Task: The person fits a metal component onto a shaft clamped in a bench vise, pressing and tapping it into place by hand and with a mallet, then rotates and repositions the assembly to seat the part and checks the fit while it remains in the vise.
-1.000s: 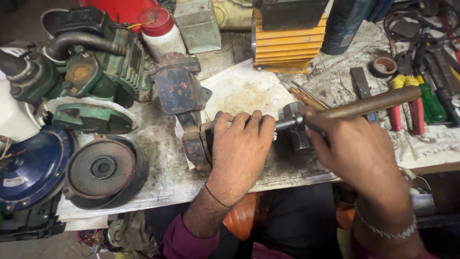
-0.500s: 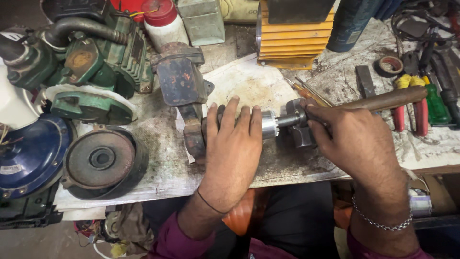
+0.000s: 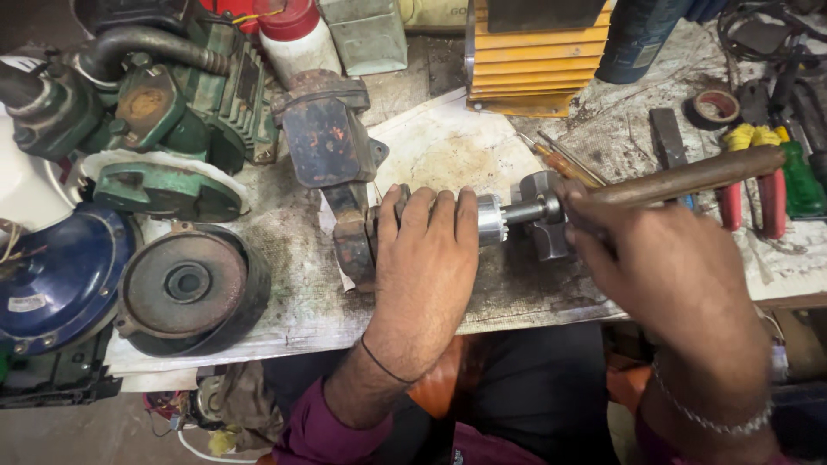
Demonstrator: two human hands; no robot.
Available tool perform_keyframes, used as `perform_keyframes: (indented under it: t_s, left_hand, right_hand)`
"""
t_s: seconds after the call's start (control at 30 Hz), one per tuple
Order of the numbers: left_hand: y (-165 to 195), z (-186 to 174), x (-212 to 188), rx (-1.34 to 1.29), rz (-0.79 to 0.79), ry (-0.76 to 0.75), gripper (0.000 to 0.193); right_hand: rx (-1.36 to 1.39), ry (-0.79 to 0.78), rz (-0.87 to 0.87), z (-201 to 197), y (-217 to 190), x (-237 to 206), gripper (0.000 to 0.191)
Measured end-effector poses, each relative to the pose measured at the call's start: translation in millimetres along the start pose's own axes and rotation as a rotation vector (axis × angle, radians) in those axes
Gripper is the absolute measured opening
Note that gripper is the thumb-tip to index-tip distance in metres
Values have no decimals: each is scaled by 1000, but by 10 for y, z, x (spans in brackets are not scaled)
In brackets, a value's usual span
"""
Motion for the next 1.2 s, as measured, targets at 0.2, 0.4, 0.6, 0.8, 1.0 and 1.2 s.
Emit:
perform_keyframes:
  t_s: [0.2, 0.4, 0.6, 0.8, 1.0, 1.2]
  left_hand:
    - [-5, 11, 3, -22, 14, -50, 45]
    - [-8, 8, 3, -10, 22, -43, 45]
    - [-4, 9, 0, -7, 2, 16, 43]
    - [-12, 41, -5, -35, -2, -16, 40]
    - [-12, 45, -2, -37, 2, -22, 40]
    - [-12, 29, -6, 0, 13, -2, 41]
  right_hand:
    - [118, 208, -161, -20, -5, -11, 41]
    - [51, 45, -35, 85, 80, 25, 42]
    - [41, 117, -131, 34, 4, 26, 41]
    - [134, 37, -14, 67, 39, 43, 34]
    - [210, 229, -200, -62, -68, 11, 37]
    - [145, 68, -27, 50, -13, 13, 41]
Point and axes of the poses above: each hand's wrist, its own x-axis towards the middle knuckle, its own z-axis out of the palm, y = z × x, the point moved 5 cm from there along x, towards the middle knuckle, and after that the axes turned 12 degrees about x, right-handed, at the moved point
